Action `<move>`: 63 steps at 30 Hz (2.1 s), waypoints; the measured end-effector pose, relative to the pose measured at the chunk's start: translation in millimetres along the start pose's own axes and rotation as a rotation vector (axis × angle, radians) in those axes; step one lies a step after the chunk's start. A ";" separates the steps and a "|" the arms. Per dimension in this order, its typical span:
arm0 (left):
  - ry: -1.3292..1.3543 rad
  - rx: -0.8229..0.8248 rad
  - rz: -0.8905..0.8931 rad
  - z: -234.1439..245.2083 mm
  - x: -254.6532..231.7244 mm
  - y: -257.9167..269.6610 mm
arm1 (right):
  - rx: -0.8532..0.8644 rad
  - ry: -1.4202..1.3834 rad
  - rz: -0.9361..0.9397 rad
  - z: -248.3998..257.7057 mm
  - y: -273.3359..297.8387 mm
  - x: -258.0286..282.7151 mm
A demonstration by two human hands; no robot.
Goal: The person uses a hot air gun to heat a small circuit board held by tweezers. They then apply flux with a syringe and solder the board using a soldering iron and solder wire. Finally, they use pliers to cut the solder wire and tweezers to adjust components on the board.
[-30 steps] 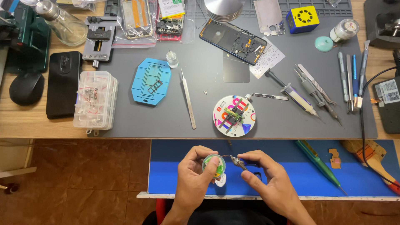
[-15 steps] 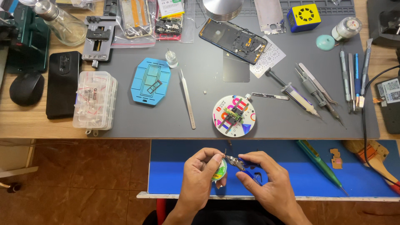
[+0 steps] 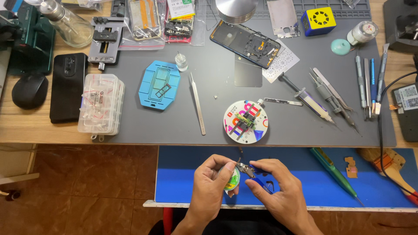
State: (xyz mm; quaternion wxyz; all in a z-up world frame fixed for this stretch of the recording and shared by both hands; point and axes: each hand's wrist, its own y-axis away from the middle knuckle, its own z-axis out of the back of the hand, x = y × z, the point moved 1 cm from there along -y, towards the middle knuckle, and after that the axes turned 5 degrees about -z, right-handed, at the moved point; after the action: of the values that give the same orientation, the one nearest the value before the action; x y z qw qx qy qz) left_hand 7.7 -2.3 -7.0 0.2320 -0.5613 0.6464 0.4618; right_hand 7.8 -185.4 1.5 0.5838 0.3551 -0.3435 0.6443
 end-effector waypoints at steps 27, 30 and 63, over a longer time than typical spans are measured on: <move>-1.052 0.471 -0.172 8.6 28.7 -7.4 | -0.053 0.484 0.142 45.6 -13.0 -69.6; -1.095 0.624 -0.472 3.2 31.1 -9.2 | 0.026 0.592 0.215 45.3 -14.3 -72.4; -1.146 0.063 -0.951 -6.7 -62.7 -86.0 | -0.130 0.360 0.118 58.2 -55.2 -2.9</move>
State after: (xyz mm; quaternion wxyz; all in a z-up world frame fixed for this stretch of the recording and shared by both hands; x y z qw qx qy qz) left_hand 106.4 28.9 18.5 0.7236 -0.4446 0.1244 0.5131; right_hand 66.3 -232.2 30.3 0.6189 0.1748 -0.2946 0.7069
